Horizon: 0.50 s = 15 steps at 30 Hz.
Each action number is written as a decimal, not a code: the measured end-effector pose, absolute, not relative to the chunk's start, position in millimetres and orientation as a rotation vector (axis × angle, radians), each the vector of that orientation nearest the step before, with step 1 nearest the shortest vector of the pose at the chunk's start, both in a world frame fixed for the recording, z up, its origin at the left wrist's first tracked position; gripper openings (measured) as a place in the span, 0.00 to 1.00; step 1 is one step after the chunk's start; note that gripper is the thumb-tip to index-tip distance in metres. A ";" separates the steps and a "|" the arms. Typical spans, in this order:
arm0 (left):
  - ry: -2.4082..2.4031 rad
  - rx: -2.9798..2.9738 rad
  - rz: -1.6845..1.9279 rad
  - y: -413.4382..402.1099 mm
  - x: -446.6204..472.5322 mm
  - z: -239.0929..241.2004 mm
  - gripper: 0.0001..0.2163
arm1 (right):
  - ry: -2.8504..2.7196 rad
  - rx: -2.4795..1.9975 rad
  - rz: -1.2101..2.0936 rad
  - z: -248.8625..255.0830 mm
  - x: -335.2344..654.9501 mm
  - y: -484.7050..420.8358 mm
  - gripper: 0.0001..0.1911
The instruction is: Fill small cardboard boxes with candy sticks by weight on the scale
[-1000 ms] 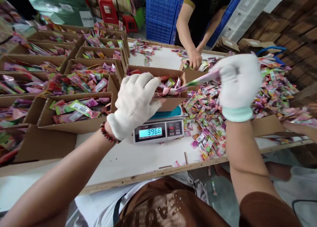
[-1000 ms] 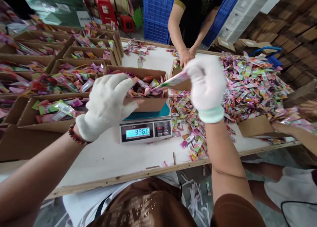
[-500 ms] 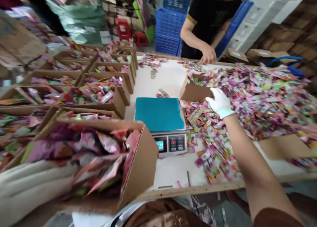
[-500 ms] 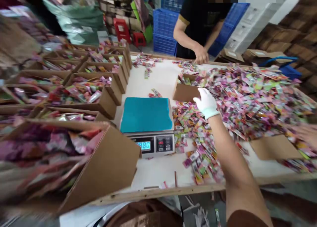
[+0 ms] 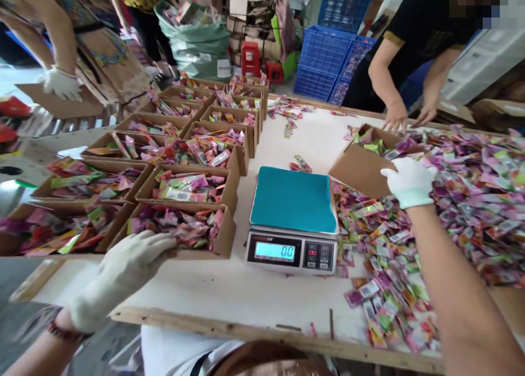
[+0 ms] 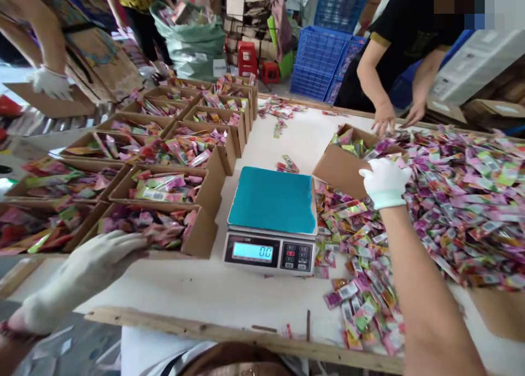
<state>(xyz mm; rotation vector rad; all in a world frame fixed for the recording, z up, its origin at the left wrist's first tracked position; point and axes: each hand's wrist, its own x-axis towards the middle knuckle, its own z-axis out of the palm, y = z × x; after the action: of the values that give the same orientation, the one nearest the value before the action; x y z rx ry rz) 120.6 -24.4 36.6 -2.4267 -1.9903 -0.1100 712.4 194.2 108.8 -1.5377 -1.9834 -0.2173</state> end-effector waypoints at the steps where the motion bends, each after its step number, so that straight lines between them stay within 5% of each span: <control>1: -1.968 -2.427 -0.065 -15.5 117.8 38.2 0.17 | -1.949 -1.631 -0.316 116.3 715.1 180.4 0.17; 7: -1.835 -2.425 0.035 10.1 110.2 39.2 0.19 | -2.026 -1.603 -0.609 166.1 654.9 88.4 0.08; 15: -1.818 -2.232 -0.072 -42.1 139.4 50.3 0.20 | -2.305 -1.328 -0.153 104.6 559.1 69.9 0.14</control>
<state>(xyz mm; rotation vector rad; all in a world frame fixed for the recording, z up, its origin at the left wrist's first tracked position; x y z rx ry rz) 139.4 -42.1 50.3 -2.2324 -1.8178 -0.0723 559.1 69.9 104.6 -1.3278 -2.3054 -0.1530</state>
